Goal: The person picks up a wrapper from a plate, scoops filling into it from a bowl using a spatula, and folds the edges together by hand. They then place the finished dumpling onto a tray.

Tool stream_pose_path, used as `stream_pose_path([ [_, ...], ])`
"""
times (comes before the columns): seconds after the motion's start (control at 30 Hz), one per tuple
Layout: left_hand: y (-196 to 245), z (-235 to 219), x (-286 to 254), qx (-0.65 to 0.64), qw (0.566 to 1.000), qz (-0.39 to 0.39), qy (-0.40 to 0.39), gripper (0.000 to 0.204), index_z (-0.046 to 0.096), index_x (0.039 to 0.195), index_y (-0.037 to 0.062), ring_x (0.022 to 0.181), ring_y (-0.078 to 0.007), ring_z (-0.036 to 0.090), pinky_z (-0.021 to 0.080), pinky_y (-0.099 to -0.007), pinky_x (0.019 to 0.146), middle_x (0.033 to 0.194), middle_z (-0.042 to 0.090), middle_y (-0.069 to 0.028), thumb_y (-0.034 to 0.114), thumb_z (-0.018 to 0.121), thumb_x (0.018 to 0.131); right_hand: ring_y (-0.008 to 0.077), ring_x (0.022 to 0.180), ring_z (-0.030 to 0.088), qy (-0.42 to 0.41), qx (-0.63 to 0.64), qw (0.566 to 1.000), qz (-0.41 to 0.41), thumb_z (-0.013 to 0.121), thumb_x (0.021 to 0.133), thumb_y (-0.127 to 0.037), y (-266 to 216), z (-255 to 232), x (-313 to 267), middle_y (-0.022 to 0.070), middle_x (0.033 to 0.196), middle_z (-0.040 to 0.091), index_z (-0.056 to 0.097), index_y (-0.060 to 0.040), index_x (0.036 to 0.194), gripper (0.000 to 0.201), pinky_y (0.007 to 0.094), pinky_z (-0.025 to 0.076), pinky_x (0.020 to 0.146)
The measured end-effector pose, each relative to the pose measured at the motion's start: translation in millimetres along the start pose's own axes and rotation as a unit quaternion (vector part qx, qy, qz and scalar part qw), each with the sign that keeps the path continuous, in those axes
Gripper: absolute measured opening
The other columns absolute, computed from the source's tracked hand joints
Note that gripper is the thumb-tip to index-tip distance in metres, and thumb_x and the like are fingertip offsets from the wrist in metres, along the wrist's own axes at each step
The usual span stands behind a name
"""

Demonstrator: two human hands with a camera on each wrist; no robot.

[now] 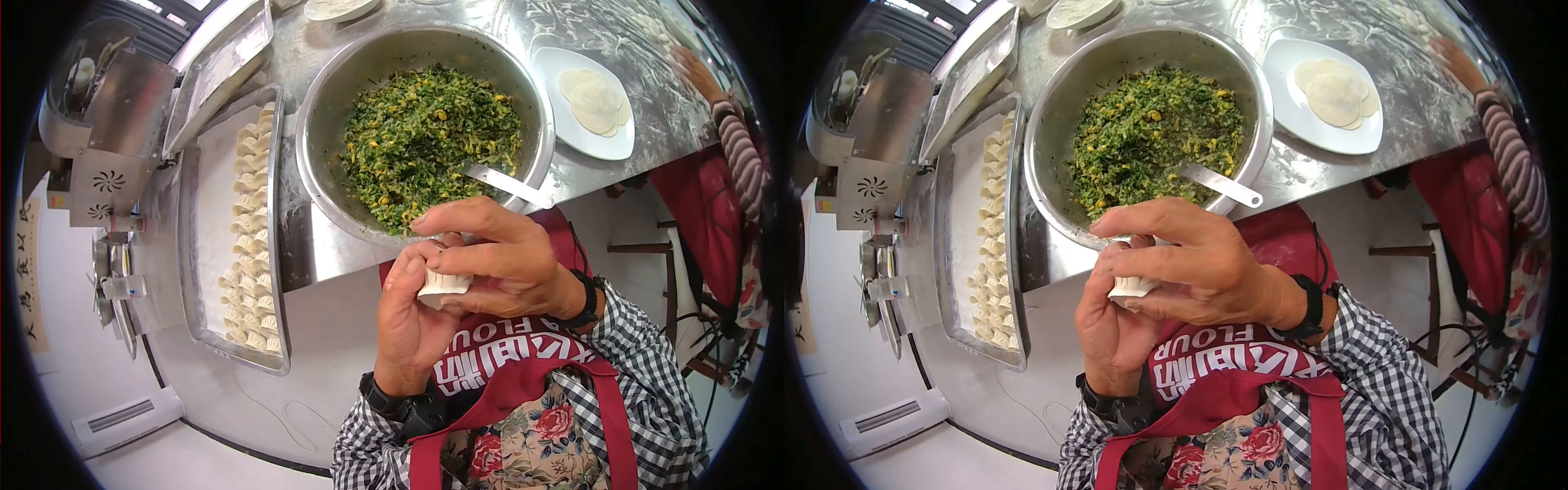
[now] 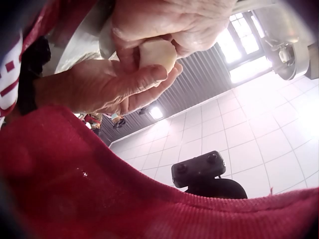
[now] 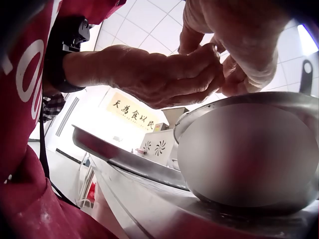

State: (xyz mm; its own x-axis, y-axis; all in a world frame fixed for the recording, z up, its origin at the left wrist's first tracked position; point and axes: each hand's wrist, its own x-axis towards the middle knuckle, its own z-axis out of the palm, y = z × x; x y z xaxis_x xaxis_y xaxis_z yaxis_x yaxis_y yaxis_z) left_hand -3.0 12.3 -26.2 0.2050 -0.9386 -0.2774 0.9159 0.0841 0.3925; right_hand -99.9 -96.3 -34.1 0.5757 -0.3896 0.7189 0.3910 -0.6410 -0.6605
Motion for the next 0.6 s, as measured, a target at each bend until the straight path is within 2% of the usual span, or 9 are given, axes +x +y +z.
stream_pose_path([
  [0.07, 0.0, -1.2, 0.5, -0.008, 1.0, 0.002, -0.003, 0.019, 0.049, 0.101, 0.0041, 0.098, -0.0195, 0.052, 0.047, -0.0348, 0.083, 0.109, 0.05, -0.009, 0.019, 0.047, 0.089, 0.0303, 0.092, 0.059, 0.023, -0.024, 0.999, 0.005, 0.075, 0.061, -0.004, -2.9, -0.8, 0.8, 0.0194, 0.107, 0.056, 0.061, -0.0051, 0.09, 0.032, 0.035, 0.048, 0.075],
  [0.27, -0.9, -7.6, 2.0, -0.033, 0.998, 0.039, -0.026, 0.019, 0.05, 0.099, 0.0044, 0.103, -0.0204, 0.05, 0.046, -0.0381, 0.086, 0.111, 0.05, -0.0085, 0.02, 0.047, 0.09, 0.028, 0.088, 0.059, 0.065, -0.091, 0.993, -0.025, 0.071, 0.058, -0.002, -1.2, 1.4, -1.6, 0.0183, 0.106, 0.057, 0.057, -0.0048, 0.08, 0.026, 0.0338, 0.048, 0.071],
  [0.33, -1.5, -9.7, 2.5, -0.066, 0.995, 0.03, -0.063, 0.018, 0.05, 0.102, 0.0031, 0.108, -0.0197, 0.05, 0.043, -0.0349, 0.093, 0.112, 0.048, -0.0094, 0.015, 0.044, 0.09, 0.0282, 0.088, 0.059, 0.066, -0.08, 0.994, -0.025, 0.07, 0.058, -0.001, -3.2, 2.0, -0.9, 0.0182, 0.106, 0.058, 0.058, -0.0043, 0.08, 0.025, 0.0338, 0.048, 0.071],
  [0.6, -1.0, -8.4, 2.9, -0.054, 0.997, 0.036, -0.044, 0.02, 0.049, 0.104, 0.0017, 0.107, -0.0198, 0.05, 0.043, -0.0348, 0.093, 0.112, 0.05, -0.0106, 0.015, 0.044, 0.09, 0.0273, 0.088, 0.059, 0.061, -0.061, 0.996, -0.037, 0.069, 0.061, -0.003, -2.5, 2.2, -1.0, 0.0183, 0.105, 0.058, 0.059, -0.0006, 0.079, 0.02, 0.0341, 0.047, 0.071],
])
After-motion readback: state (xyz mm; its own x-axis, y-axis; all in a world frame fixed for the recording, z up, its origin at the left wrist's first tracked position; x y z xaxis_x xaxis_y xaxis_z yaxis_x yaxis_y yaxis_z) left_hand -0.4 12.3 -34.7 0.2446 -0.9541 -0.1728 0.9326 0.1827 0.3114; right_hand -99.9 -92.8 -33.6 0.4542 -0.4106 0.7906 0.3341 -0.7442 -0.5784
